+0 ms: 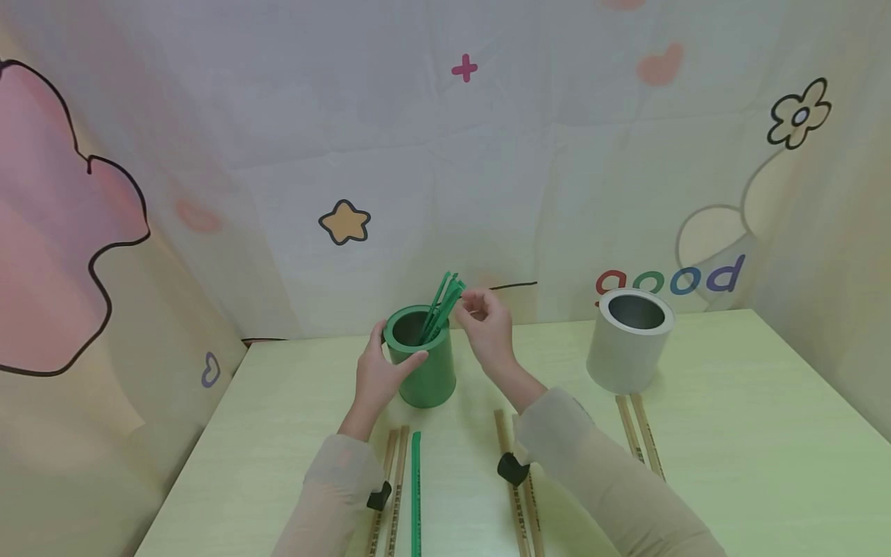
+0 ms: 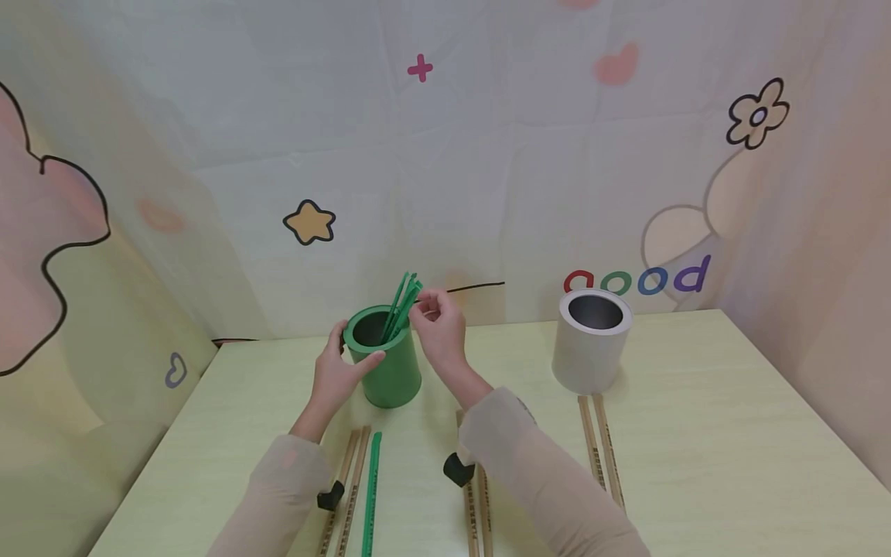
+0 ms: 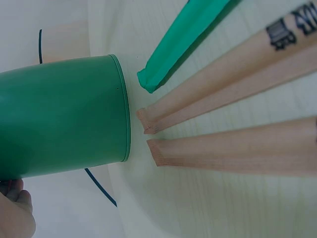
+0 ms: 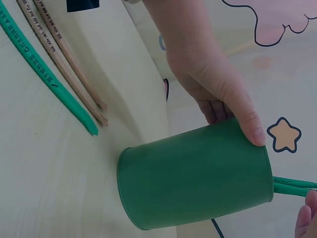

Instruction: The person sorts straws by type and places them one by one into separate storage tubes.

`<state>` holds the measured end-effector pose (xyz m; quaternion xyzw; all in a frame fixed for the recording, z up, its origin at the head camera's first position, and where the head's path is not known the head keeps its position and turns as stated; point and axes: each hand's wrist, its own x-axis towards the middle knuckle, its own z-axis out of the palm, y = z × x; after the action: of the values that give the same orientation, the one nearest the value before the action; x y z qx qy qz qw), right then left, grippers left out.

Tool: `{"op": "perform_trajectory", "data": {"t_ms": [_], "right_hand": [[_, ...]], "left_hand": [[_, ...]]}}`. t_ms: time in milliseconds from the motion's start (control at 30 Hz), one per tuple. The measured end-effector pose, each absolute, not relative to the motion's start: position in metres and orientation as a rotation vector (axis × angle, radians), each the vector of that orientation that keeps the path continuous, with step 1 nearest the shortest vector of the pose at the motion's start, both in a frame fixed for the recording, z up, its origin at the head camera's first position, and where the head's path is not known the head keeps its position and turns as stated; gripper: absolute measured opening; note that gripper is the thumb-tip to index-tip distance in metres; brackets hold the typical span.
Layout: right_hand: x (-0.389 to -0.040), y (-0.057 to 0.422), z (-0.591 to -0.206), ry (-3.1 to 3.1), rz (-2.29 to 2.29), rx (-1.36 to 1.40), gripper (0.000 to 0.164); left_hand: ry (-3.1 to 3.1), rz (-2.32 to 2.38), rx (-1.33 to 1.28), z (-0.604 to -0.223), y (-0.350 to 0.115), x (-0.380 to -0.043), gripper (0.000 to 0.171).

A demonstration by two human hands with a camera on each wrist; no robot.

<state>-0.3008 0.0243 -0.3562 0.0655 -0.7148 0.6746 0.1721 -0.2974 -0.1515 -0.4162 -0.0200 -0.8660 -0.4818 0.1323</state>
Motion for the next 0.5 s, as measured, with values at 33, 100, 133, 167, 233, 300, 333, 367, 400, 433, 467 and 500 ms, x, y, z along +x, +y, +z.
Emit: {"op": "perform_trajectory", "data": {"t_ms": [33, 100, 133, 167, 233, 300, 333, 367, 400, 433, 467, 500], "right_hand": [[-0.300, 0.024, -0.358, -2.036, 1.915, 0.183, 0.017], [-0.299, 0.025, -0.361, -2.047, 1.919, 0.186, 0.017], [-0.298, 0.025, -0.363, -2.049, 1.926, 0.191, 0.017], [-0.297, 0.025, -0.364, -2.054, 1.930, 0.193, 0.017], [-0.294, 0.025, -0.367, -2.062, 1.935, 0.205, 0.017], [-0.291, 0.026, -0.369, -2.076, 1.938, 0.214, 0.017], [-0.289, 0.025, -0.371, -2.091, 1.937, 0.216, 0.017], [-0.287, 0.025, -0.373, -2.108, 1.938, 0.213, 0.017], [-0.285, 0.025, -0.374, -2.121, 1.943, 0.215, 0.018], [-0.284, 0.025, -0.376, -2.134, 1.947, 0.220, 0.019], [-0.282, 0.025, -0.379, -2.153, 1.953, 0.223, 0.020], [-0.281, 0.024, -0.381, -2.167, 1.961, 0.227, 0.020]], "left_hand": [[-2.511, -1.397, -0.057, -0.416, -0.151, -0.297, 0.091], [-2.507, -1.399, -0.059, -0.416, -0.151, -0.297, 0.091], [-2.505, -1.400, -0.062, -0.415, -0.151, -0.297, 0.091], [-2.506, -1.399, -0.061, -0.415, -0.151, -0.297, 0.091], [-2.506, -1.403, -0.060, -0.415, -0.151, -0.297, 0.091], [-2.508, -1.401, -0.054, -0.416, -0.151, -0.297, 0.092], [-2.508, -1.401, -0.058, -0.416, -0.151, -0.297, 0.092], [-2.508, -1.401, -0.052, -0.417, -0.151, -0.297, 0.093], [-2.509, -1.401, -0.051, -0.417, -0.151, -0.297, 0.093], [-2.511, -1.400, -0.050, -0.417, -0.151, -0.297, 0.093], [-2.512, -1.398, -0.051, -0.418, -0.151, -0.298, 0.093], [-2.514, -1.398, -0.053, -0.418, -0.151, -0.298, 0.093]]}}
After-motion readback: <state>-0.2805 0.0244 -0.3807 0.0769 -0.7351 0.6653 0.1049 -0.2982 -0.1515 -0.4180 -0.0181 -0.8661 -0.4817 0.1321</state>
